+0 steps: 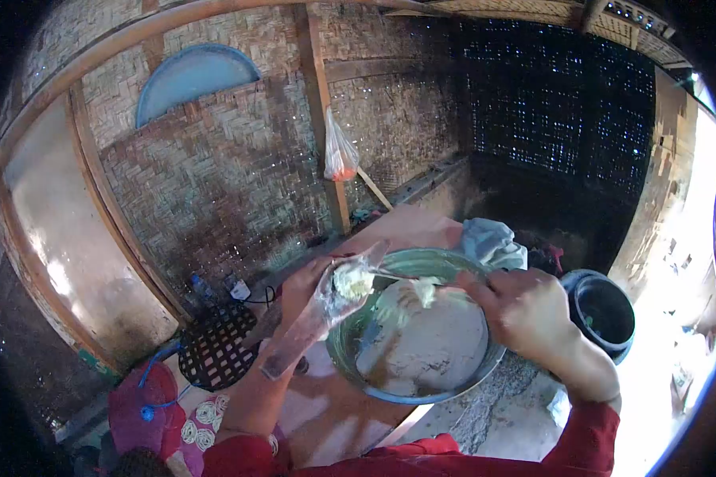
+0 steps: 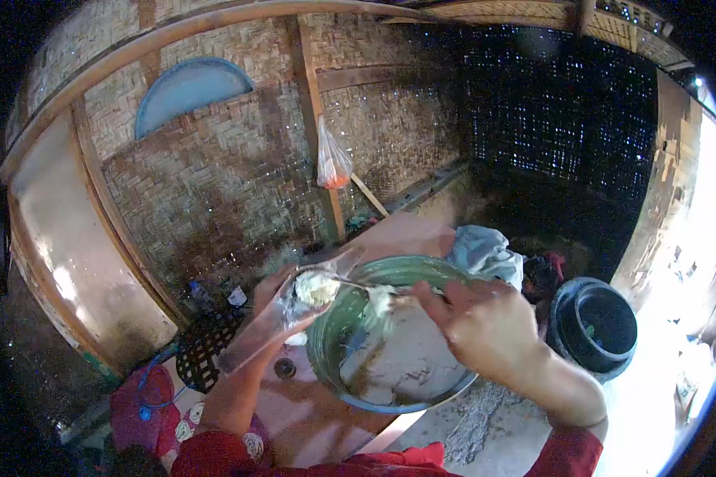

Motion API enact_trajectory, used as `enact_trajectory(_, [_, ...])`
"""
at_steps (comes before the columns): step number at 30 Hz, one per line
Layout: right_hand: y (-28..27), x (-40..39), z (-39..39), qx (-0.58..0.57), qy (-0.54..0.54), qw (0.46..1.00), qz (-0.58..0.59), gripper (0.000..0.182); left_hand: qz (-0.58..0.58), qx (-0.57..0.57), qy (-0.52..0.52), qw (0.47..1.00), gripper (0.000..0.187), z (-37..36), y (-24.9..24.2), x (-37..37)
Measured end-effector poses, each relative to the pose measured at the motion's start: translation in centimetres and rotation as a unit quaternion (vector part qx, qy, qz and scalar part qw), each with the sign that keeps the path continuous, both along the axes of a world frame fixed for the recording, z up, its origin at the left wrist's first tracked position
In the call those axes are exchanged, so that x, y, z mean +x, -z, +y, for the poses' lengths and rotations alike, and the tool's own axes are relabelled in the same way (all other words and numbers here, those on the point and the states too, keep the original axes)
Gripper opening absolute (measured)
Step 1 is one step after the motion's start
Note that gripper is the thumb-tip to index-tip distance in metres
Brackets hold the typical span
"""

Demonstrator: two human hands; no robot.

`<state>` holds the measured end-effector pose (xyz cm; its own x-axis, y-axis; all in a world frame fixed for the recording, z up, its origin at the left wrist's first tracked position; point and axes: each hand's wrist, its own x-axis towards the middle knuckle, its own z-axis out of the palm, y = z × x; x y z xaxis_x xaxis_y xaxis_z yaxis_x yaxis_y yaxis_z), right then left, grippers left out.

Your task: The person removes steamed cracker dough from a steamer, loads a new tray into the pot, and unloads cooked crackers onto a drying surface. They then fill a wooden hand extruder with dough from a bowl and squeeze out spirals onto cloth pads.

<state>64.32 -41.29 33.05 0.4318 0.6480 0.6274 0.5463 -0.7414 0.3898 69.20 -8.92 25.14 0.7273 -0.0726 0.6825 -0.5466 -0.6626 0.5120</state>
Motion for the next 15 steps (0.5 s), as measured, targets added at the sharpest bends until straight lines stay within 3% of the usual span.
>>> enact_trajectory(1, [-0.1, 0.1, 0.3, -0.007, -0.032, 0.999, -0.009, 0.036, 0.059, -0.206, 0.1, 0.972, 0.039, 1.0, 2.7, 2.3])
enact_trajectory(4, [-0.8, 0.0, 1.0, -0.053, -0.037, 0.998, 0.001, 0.038, -0.007, 0.034, 0.024, 0.999, 0.031, -3.6, -3.0, -1.7])
enact_trajectory(5, [-0.4, 0.3, 1.4, -0.07, -0.055, 0.996, 0.008, 0.039, -0.005, 0.035, 0.026, 0.999, 0.031, -4.3, -3.4, -2.0])
enact_trajectory(7, [0.9, 0.5, 2.3, -0.097, -0.081, 0.992, 0.002, 0.038, -0.072, 0.23, -0.033, 0.97, 0.037, -5.2, -3.1, -2.3])
enact_trajectory(9, [1.5, 0.3, 2.1, -0.121, -0.107, 0.987, -0.015, 0.038, -0.054, 0.236, -0.02, 0.97, 0.048, -4.2, -1.9, -1.3])
enact_trajectory(10, [1.8, 0.0, 1.6, -0.112, -0.101, 0.989, -0.01, 0.038, 0.096, -0.024, 0.031, 0.995, 0.051, -4.0, -1.5, -1.4])
enact_trajectory(12, [0.5, -1.1, 0.2, -0.099, -0.039, 0.993, 0.057, 0.039, -0.045, 0.17, -0.065, 0.982, 0.045, -1.8, -1.8, -1.3])
enact_trajectory(13, [0.6, -0.8, -0.3, -0.097, -0.04, 0.993, 0.056, 0.039, -0.045, 0.171, -0.067, 0.982, 0.045, -0.7, -1.7, -0.9])
enact_trajectory(15, [1.1, 0.1, -0.9, 0.109, -0.051, 0.991, 0.055, 0.042, -0.051, 0.144, -0.098, 0.983, 0.042, -0.2, -2.1, -0.1])
